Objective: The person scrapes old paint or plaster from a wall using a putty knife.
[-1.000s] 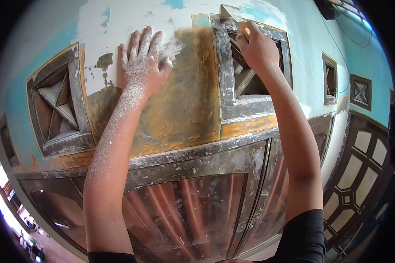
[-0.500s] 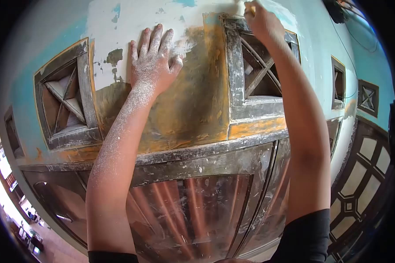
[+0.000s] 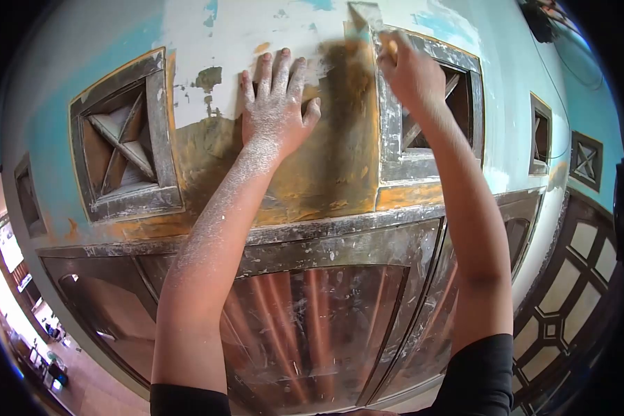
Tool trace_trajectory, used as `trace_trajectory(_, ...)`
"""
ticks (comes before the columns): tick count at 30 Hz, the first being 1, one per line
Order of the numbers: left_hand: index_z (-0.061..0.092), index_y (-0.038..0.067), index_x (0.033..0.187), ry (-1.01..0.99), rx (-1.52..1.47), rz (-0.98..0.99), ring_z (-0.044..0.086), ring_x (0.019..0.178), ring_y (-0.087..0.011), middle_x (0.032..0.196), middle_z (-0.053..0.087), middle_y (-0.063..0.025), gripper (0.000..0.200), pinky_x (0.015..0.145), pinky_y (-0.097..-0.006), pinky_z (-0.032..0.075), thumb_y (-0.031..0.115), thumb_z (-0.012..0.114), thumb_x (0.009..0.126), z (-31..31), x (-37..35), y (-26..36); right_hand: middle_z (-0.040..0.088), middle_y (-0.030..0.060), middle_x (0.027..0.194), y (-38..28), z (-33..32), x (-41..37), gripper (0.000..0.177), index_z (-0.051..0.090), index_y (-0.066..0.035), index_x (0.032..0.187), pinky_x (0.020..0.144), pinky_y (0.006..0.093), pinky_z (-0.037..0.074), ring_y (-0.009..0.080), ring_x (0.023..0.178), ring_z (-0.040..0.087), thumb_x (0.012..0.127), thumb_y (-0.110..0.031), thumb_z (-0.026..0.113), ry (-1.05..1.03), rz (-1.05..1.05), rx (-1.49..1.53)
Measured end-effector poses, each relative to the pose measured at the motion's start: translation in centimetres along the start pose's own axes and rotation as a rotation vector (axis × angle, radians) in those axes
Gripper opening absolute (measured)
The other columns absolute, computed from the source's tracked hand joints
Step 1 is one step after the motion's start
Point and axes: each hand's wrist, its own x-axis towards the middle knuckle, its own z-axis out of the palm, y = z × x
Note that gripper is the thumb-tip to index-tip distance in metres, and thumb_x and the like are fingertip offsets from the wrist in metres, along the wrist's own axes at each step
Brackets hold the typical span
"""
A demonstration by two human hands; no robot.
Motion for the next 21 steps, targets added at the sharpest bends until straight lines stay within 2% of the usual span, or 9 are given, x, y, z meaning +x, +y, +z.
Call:
trace_trajectory(2, 0.026, 0.02, 0.163, -0.016, 0.004, -0.001, 0.012, 0.158, -0.0308, 0.171, 0.017, -0.0081, 0.073, 0.125, -0.0601, 0.009, 0.05, 0.048, 0.1, -0.3, -0.2, -0.2, 0.074, 0.0221, 0.098, 1.0, 0.8, 4.1, 0.04, 0.054, -0.021, 0.13, 0.079, 0.0537, 0.055, 0.0423, 0.094, 0.072, 0.097, -0.043, 0.057, 0.098, -0.005, -0.01)
trace_trajectory(4, 0.027, 0.022, 0.162, -0.05, -0.046, 0.166, 0.012, 0.158, -0.0313, 0.171, 0.018, -0.0066, 0.072, 0.125, -0.0603, 0.008, 0.051, 0.05, 0.101, -0.8, -1.1, -0.5, 0.074, 0.0225, 0.099, 0.8, 1.4, 7.2, 0.04, 0.055, -0.021, 0.129, 0.08, 0.0532, 0.056, 0.042, 0.095, 0.072, 0.096, -0.043, 0.058, 0.165, 0.024, -0.016)
trace_trajectory(5, 0.03, 0.024, 0.162, -0.092, -0.054, 0.235, 0.012, 0.158, -0.0305, 0.171, 0.018, -0.0051, 0.071, 0.126, -0.0591, 0.008, 0.051, 0.052, 0.1, -1.1, -2.0, -0.6, 0.074, 0.0225, 0.099, 0.7, 1.5, 7.2, 0.04, 0.055, -0.021, 0.129, 0.08, 0.0532, 0.056, 0.042, 0.095, 0.072, 0.096, -0.043, 0.058, 0.162, 0.03, -0.011)
trace_trajectory(8, 0.031, 0.027, 0.161, -0.181, -0.124, 0.362, 0.012, 0.158, -0.0286, 0.171, 0.019, -0.0042, 0.069, 0.126, -0.0575, 0.009, 0.05, 0.053, 0.1, -1.8, -4.8, -2.3, 0.072, 0.0269, 0.101, -2.8, 0.4, 5.5, 0.042, 0.054, -0.011, 0.13, 0.084, 0.0561, 0.053, 0.0473, 0.097, 0.069, 0.097, -0.035, 0.054, 0.025, 0.07, 0.108)
trace_trajectory(10, 0.032, 0.03, 0.16, -0.259, -0.055, 0.349, 0.013, 0.158, -0.0272, 0.171, 0.019, -0.0037, 0.067, 0.127, -0.0565, 0.011, 0.049, 0.053, 0.1, -3.0, -5.7, -3.8, 0.074, 0.0191, 0.099, -4.3, 1.6, 2.6, 0.042, 0.054, -0.02, 0.131, 0.08, 0.0527, 0.057, 0.039, 0.095, 0.073, 0.096, -0.043, 0.058, 0.026, -0.027, 0.105)
trace_trajectory(14, 0.032, 0.031, 0.16, -0.125, 0.013, 0.191, 0.015, 0.157, -0.0284, 0.17, 0.02, -0.0025, 0.068, 0.126, -0.0587, 0.011, 0.045, 0.055, 0.098, -2.7, -6.4, -8.1, 0.074, 0.0188, 0.09, -8.0, 2.3, -6.1, 0.045, 0.048, -0.02, 0.135, 0.074, 0.0538, 0.057, 0.0403, 0.085, 0.073, 0.097, -0.04, 0.058, -0.243, -0.014, 0.165)
trace_trajectory(16, 0.03, 0.03, 0.161, -0.049, -0.01, 0.102, 0.015, 0.157, -0.0301, 0.17, 0.02, -0.0037, 0.069, 0.125, -0.0603, 0.012, 0.044, 0.055, 0.098, -2.4, -7.1, -9.0, 0.073, 0.0169, 0.082, -8.0, 3.7, -10.2, 0.044, 0.047, -0.021, 0.138, 0.067, 0.0525, 0.057, 0.0398, 0.076, 0.072, 0.098, -0.039, 0.057, -0.223, -0.044, 0.194)
trace_trajectory(20, 0.028, 0.026, 0.162, -0.06, 0.002, -0.004, 0.014, 0.157, -0.0318, 0.17, 0.019, -0.0057, 0.071, 0.124, -0.0611, 0.012, 0.042, 0.055, 0.098, -1.9, -9.1, -8.0, 0.072, 0.0188, 0.081, -8.2, 3.8, -17.0, 0.047, 0.046, -0.021, 0.14, 0.066, 0.0532, 0.055, 0.0416, 0.075, 0.071, 0.098, -0.036, 0.059, -0.309, 0.027, 0.271)
trace_trajectory(21, 0.028, 0.024, 0.162, -0.042, -0.025, -0.035, 0.014, 0.157, -0.0323, 0.17, 0.019, -0.0064, 0.072, 0.124, -0.0613, 0.011, 0.042, 0.055, 0.098, -1.8, -9.9, -7.4, 0.072, 0.0166, 0.078, -7.9, 4.6, -18.7, 0.046, 0.047, -0.021, 0.141, 0.063, 0.0514, 0.055, 0.0395, 0.071, 0.071, 0.098, -0.035, 0.059, -0.244, 0.004, 0.305)
